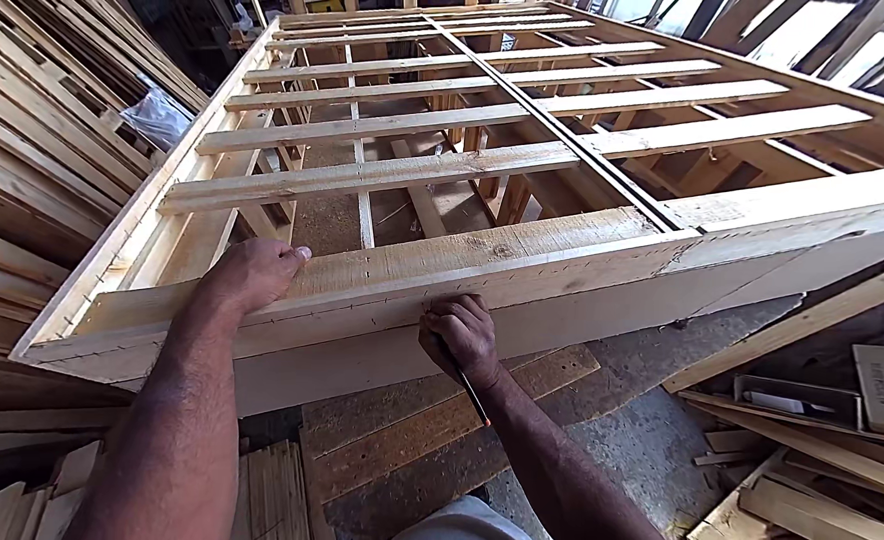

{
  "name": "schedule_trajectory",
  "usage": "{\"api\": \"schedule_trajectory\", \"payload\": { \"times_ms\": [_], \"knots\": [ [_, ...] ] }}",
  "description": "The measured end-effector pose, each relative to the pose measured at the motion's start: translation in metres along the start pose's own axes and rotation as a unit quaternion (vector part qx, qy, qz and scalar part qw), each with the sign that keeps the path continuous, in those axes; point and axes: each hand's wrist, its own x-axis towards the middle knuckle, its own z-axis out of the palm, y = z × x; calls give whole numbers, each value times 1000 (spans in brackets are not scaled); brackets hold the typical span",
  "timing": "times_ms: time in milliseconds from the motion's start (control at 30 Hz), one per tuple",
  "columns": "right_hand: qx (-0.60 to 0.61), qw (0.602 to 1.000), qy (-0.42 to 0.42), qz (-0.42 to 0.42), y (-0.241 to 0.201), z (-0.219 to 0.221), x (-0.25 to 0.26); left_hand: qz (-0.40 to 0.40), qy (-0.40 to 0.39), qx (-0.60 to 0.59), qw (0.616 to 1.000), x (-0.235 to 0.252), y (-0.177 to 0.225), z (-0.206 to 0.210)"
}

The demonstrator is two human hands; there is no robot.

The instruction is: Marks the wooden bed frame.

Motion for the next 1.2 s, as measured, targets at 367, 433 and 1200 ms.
{"api": "schedule_trajectory", "payload": {
  "times_ms": [367, 433, 1200],
  "knots": [
    [8, 1000, -10, -4, 7, -15, -3, 2, 0, 0, 1000, -2, 0, 0],
    [5, 1000, -27, -15, 5, -9, -5, 1, -1, 0, 1000, -1, 0, 0],
    [23, 999, 11, 37, 17, -22, -12, -3, 6, -2, 1000, 1, -3, 2]
  ]
}}
